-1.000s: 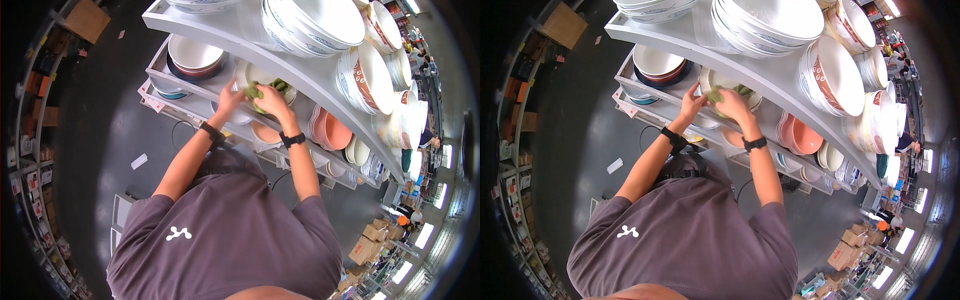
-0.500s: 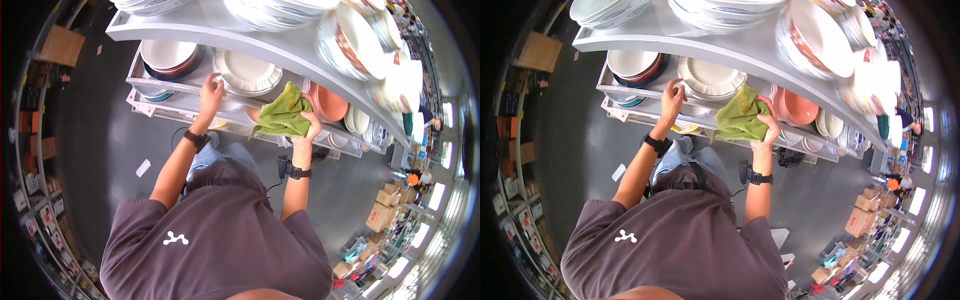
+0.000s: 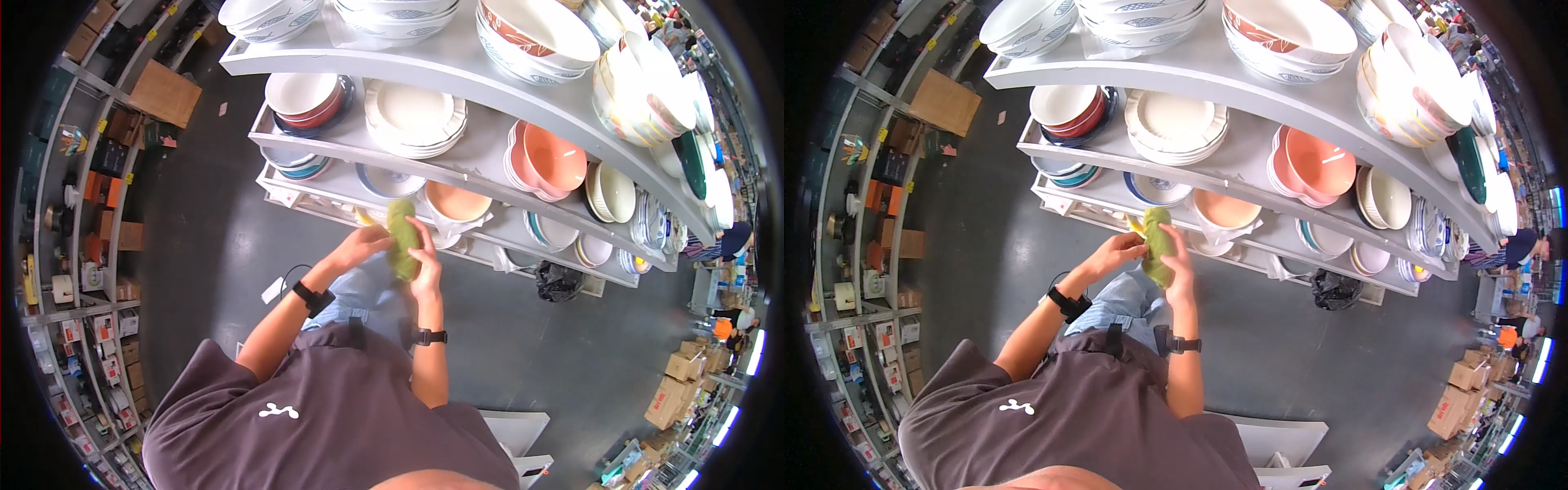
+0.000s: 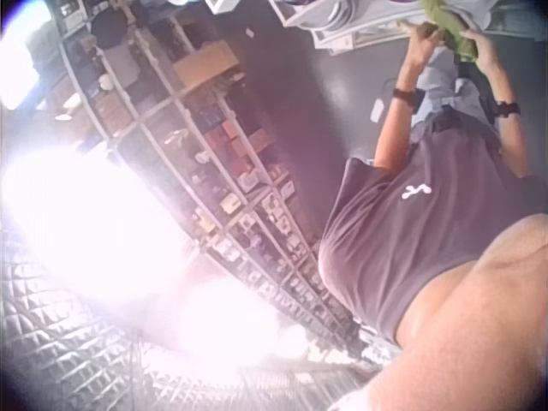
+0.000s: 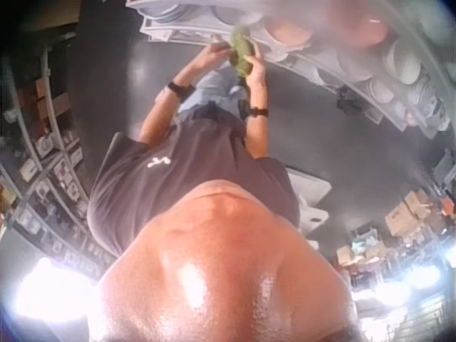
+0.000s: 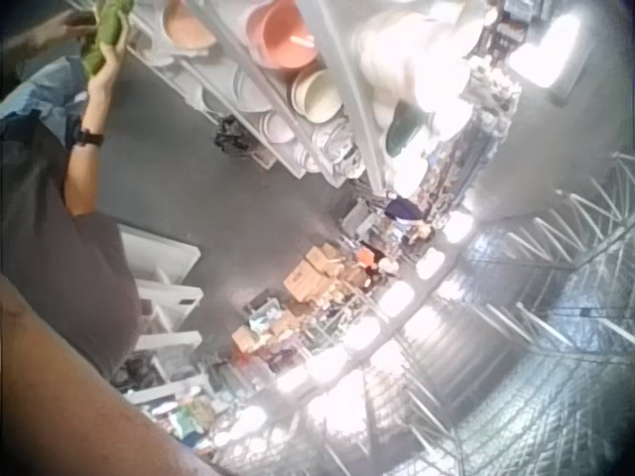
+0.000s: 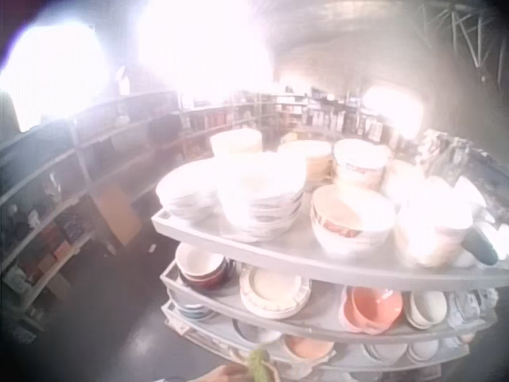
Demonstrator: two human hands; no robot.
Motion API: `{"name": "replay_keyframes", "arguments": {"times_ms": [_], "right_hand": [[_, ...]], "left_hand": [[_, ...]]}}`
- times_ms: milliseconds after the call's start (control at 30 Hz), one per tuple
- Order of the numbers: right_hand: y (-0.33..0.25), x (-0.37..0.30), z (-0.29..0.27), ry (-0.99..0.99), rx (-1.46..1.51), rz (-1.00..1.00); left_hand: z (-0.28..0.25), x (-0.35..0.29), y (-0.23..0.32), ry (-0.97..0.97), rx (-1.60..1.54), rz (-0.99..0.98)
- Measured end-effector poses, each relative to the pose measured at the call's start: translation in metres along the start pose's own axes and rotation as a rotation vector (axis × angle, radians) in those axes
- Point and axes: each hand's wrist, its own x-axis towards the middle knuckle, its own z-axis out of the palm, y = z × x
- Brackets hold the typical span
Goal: The person wipes various ceramic bowls and plates with a green cloth while they are stacked on metal shelving.
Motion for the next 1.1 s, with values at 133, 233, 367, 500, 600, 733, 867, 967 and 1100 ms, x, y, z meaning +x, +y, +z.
{"name": "replay_keyframes", "arguments": {"times_ms": [133,233,367,500,600,733,867,967,1100], "right_hand": [[0.016,-0.026,0.002,-0.164,-0.216,0.028],[-0.001,-0.042,-0.003,-0.395,-0.213,0.145],[-0.026,-0.051,0.015,-0.528,-0.419,0.137],[-0.019,-0.045,0.068,-0.321,-0.379,-0.085],[0.022,-0.015,0.081,-0.189,-0.502,-0.184],[0.099,0.008,0.099,-0.082,-0.72,-0.325],[0.15,0.022,0.141,-0.043,-0.822,-0.376],[0.167,0.038,0.169,0.031,-0.528,-0.044],[0.161,0.038,0.223,0.072,-0.278,0.097]], "left_hand": [[0.007,-0.04,-0.011,0.086,-0.143,-0.054],[0.0,-0.07,0.0,0.085,-0.299,-0.033],[-0.02,-0.093,-0.018,0.064,0.307,0.307],[-0.028,-0.113,-0.001,0.128,-0.217,0.252],[-0.051,-0.126,0.006,0.325,-0.299,0.363],[-0.09,-0.16,-0.014,0.337,-0.36,0.458],[-0.132,-0.186,-0.029,0.423,-0.238,0.41],[-0.163,-0.193,-0.05,0.483,-0.157,0.278],[-0.204,-0.197,-0.078,0.391,-0.133,0.225]]}}
